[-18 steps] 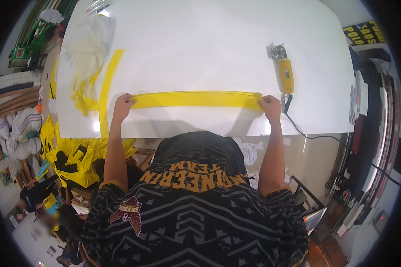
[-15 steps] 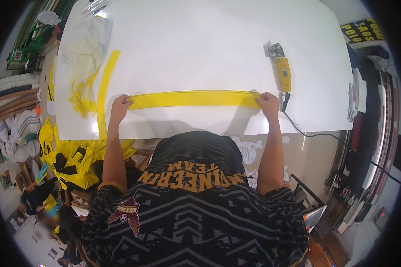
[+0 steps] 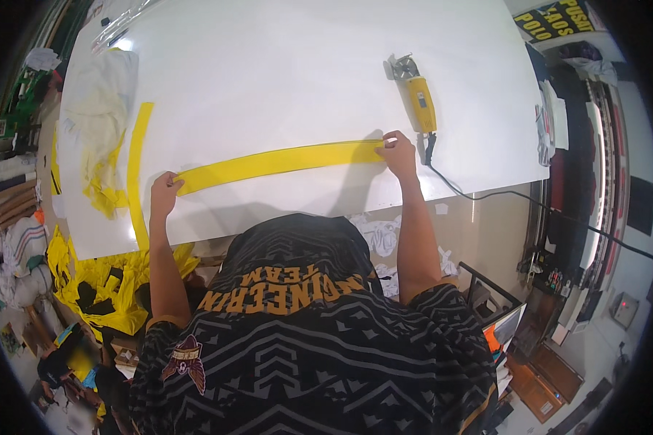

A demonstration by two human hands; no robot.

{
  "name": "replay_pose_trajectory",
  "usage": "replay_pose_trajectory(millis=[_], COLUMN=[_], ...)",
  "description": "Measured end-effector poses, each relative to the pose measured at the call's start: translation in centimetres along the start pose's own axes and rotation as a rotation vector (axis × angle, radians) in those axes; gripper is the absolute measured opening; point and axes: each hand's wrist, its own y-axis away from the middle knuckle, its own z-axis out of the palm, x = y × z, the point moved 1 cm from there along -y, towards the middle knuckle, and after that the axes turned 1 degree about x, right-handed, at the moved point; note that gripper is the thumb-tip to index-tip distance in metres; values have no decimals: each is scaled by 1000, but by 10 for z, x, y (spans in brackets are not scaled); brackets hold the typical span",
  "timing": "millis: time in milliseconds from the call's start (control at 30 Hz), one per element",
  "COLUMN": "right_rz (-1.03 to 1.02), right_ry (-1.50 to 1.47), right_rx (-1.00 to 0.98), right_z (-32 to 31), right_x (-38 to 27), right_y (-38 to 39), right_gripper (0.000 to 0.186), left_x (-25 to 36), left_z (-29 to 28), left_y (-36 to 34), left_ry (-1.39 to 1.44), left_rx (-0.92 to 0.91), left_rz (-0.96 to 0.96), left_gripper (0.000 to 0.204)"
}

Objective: The person folds a yellow fabric strip on a white table, then uses a yellow electric cutter to trim the edges of a yellow jersey laid flat on the table. The person adjusts the jersey and continues cutting along its outline.

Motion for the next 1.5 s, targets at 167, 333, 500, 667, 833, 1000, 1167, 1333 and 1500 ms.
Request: replay_pose_trajectory(millis=[167, 333, 500, 667, 833, 1000, 1167, 1333, 1500], right_rz=[-11, -165, -135, -124, -212, -381, -585, -788, -599], right_ry=[26, 207, 272, 246, 87, -120, -228, -238, 73], right_rx=[74, 141, 239, 226, 96, -105, -545, -967, -1342], right_z=[0, 6, -4, -2, 23, 49, 76, 87, 69], right_x=[8, 18, 14, -16, -60, -124, -229, -286, -279], right_y=[-2, -9, 5, 10, 11, 32, 83, 138, 130], right_gripper=[50, 47, 42, 40, 41, 37, 54, 70, 44], left_x=[4, -29, 1, -36, -77, 23, 155, 236, 248], left_z=[-7, -1, -9, -44, -61, -79, -79, -89, -113], left_y=[2, 7, 2, -38, -65, -46, 50, 113, 132], left_ry=[-17, 56, 155, -258, -546, 55, 667, 543, 441], left_rx=[2, 72, 191, 647, 507, -40, -568, -945, -922], left_rz=[0, 73, -24, -31, -364, 60, 152, 301, 175], left_gripper=[29, 32, 27, 28, 34, 28, 26, 35, 44])
